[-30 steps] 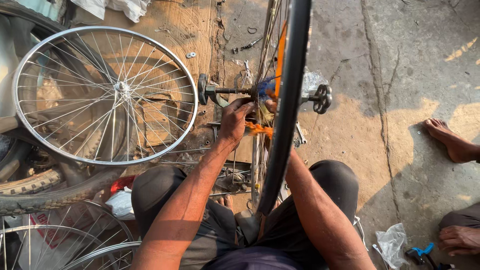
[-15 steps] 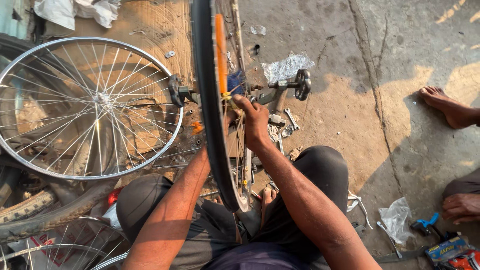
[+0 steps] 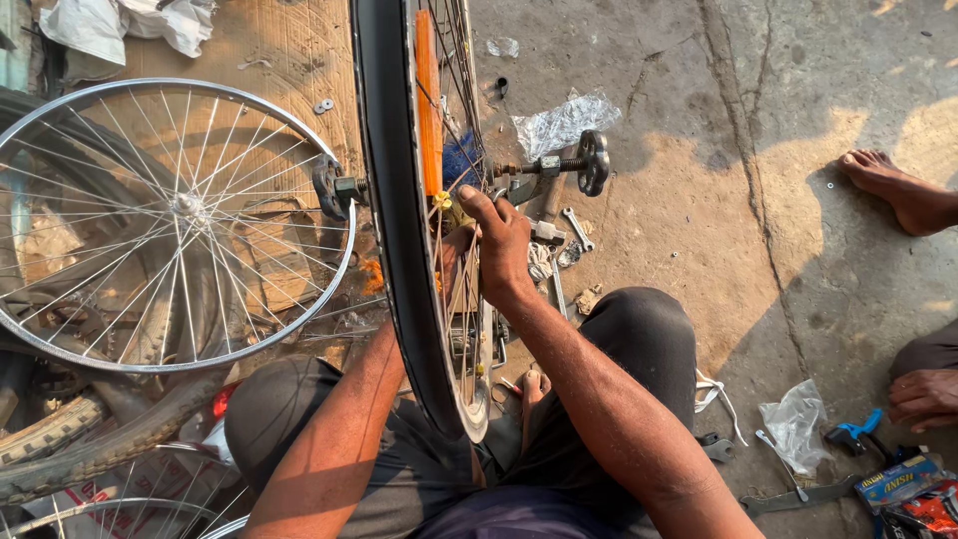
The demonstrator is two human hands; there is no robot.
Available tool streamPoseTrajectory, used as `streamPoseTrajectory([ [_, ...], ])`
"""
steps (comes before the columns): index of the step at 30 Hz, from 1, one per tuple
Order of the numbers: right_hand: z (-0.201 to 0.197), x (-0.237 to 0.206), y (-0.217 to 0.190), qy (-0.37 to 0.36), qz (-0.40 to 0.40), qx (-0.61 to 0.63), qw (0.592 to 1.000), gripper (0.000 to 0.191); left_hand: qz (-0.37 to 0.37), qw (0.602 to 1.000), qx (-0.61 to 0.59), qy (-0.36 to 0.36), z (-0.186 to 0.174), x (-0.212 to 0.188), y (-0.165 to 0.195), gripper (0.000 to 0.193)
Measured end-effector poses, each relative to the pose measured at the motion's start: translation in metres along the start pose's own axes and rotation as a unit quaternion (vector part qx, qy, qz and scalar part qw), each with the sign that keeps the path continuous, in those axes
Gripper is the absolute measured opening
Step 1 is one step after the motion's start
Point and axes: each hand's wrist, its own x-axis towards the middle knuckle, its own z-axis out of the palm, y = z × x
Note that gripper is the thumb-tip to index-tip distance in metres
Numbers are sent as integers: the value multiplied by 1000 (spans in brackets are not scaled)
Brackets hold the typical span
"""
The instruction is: The person removes a bicycle tire from a wheel rim, then places the wheel onto a truing stand. They adjust the stand's clamps to secure the wheel and spin it to check alignment.
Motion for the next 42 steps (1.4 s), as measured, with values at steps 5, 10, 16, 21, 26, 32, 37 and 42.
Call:
streamPoseTrajectory([
  [5,4,-2,-5,-15,-20,38,999,56,27,998,58,15,-13,3,-1,22],
  [10,4,-4,-3,-2,-18,-6,1000,58,70,989,130,30,-17,-1,-6,23],
  [16,-3,1,10,-23,-50,-78,995,64,159,956,238,57,-15,11,-23,25],
  [21,-15,15,15,-39,-24,-123,991,71,229,903,353,82,-3,23,-16,28],
  [26,-46,30,-9,83,-497,-297,811,34,73,987,96,103,19,26,14,26],
  [32,-112,43,-73,147,-470,-265,829,7,44,997,19,65,24,30,43,26],
  [37,-143,44,-95,-105,-137,-50,984,75,53,999,9,9,17,28,54,26],
  [42,-148,66,-74,-123,-47,-6,991,74,56,995,29,-81,10,26,67,27],
])
